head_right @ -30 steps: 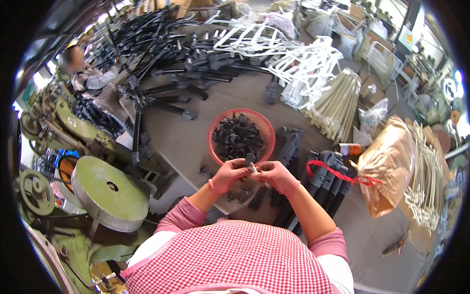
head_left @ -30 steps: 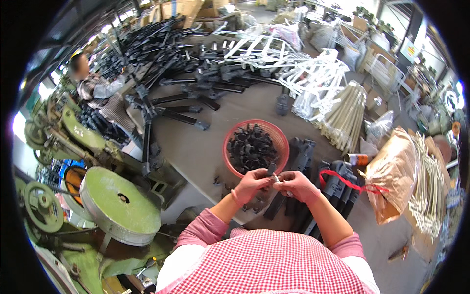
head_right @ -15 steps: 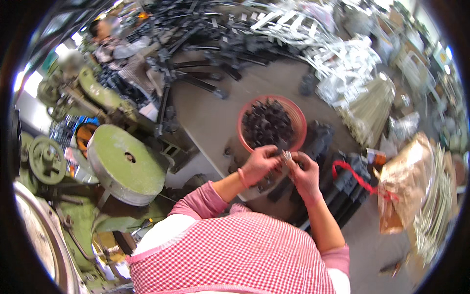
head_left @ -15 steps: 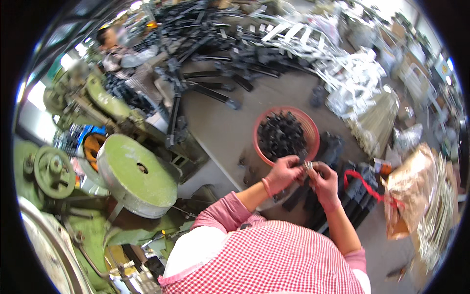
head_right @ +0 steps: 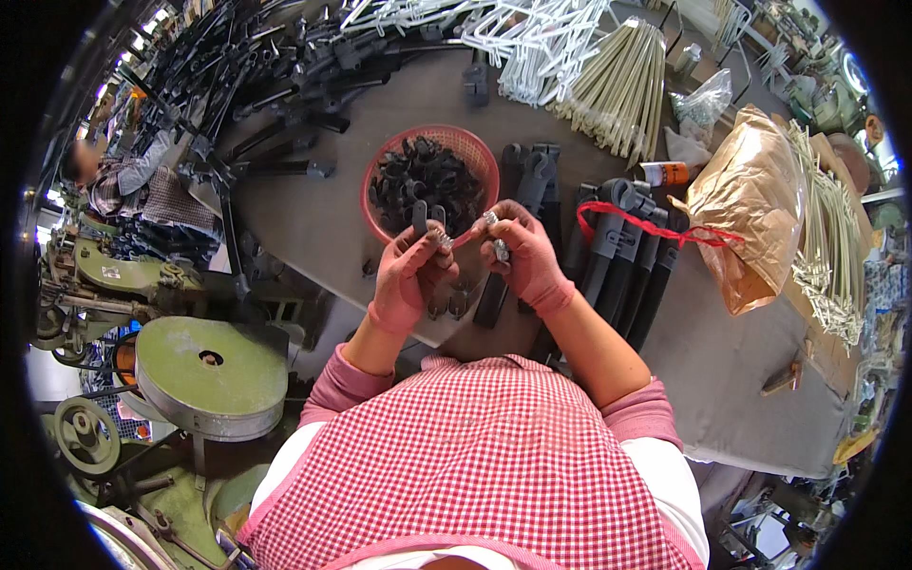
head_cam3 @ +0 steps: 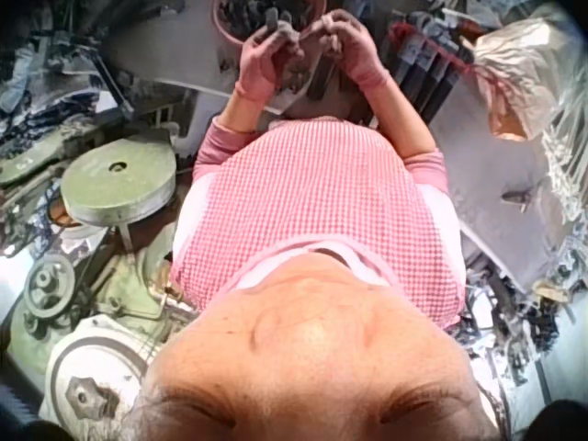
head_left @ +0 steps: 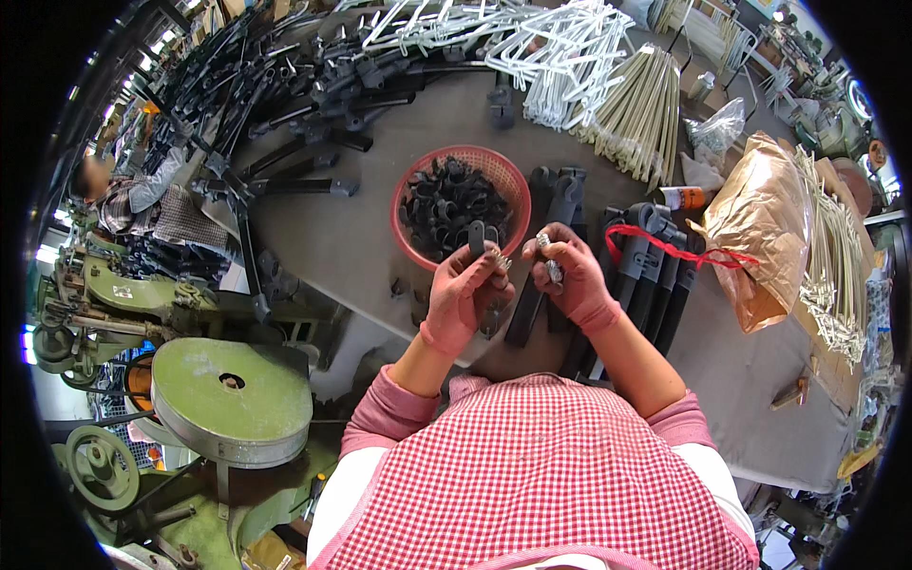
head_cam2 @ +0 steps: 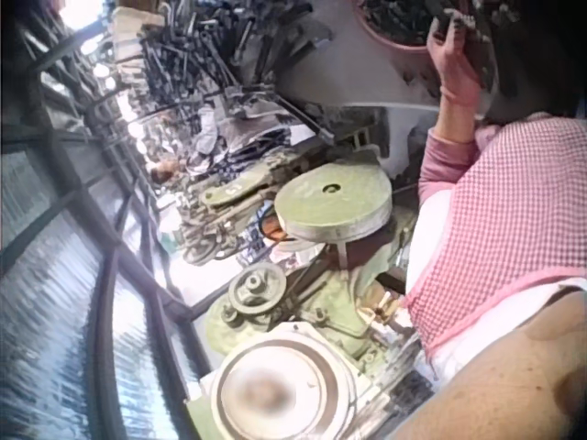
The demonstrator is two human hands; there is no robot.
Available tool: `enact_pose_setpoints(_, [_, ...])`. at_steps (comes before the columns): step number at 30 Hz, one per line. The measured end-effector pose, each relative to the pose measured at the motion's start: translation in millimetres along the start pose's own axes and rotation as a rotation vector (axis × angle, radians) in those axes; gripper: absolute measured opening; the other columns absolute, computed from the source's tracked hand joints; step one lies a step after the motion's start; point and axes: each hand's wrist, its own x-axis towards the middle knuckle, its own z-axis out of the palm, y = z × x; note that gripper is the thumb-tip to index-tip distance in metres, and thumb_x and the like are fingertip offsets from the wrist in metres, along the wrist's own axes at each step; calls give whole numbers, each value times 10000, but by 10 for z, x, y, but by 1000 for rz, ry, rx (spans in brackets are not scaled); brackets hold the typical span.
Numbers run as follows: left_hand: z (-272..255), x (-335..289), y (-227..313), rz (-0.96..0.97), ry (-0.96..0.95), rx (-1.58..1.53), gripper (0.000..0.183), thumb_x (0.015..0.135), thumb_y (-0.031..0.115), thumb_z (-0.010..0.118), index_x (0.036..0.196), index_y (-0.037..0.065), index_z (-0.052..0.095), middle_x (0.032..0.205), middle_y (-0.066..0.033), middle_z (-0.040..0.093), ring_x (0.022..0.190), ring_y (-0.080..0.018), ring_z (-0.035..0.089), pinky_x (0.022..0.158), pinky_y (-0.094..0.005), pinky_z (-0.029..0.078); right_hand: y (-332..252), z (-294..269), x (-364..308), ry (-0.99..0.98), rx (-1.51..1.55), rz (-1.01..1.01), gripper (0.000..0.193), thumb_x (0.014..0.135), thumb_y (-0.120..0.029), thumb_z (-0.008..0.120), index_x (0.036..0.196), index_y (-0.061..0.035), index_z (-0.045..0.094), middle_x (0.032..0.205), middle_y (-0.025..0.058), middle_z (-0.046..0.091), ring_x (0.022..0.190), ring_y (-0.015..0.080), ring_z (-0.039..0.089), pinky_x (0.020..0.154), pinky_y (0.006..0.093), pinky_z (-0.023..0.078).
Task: The person repeatedly picks small black plastic parts from a red basket and inserts metal fasteners into them. They then place the assembled units into a green machine and press a lever to process them. The person continues this cycle, handling parts one at a time.
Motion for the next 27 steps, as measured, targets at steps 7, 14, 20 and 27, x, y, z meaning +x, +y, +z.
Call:
enact_pose_setpoints(7, [58, -22, -86, 77, 49, 236, 198, 972, 152, 628, 1117, 16, 637, 886, -32, 665, 736, -102, 640, 684, -263, 583, -19, 148, -182, -89, -310, 53, 256, 884, -170, 746, 1100, -62, 661, 866, -17, 666, 674, 26, 562, 521, 175, 375])
enact_pose_setpoints(14, [-10, -56, -108, 61, -9, 198, 214, 1036, 180, 524, 1119, 7, 620, 848, -37, 648, 711, -94, 630, 653, -269, 586, 97, 294, -192, 21, -441, -115, 195, 899, -181, 737, 1019, -38, 683, 804, -37, 640, 633, 20, 533, 515, 174, 374])
enact_pose_setpoints(20, [-68, -171, -154, 145, -58, 418, 142, 1046, 118, 462, 1145, 41, 528, 829, -37, 613, 685, -81, 600, 632, -255, 563, -23, 255, -203, -27, -560, 72, 207, 924, -195, 709, 1019, -15, 670, 772, -29, 618, 622, 26, 539, 485, 181, 375])
enact_pose_setpoints(27, [-158, -262, -174, 84, -31, 257, 83, 1041, 126, 482, 1041, 48, 509, 840, -68, 644, 688, -122, 656, 616, -264, 574, 65, 281, -274, 49, -523, -36, 209, 943, -147, 660, 1094, -4, 682, 784, -36, 623, 614, 18, 525, 490, 183, 368])
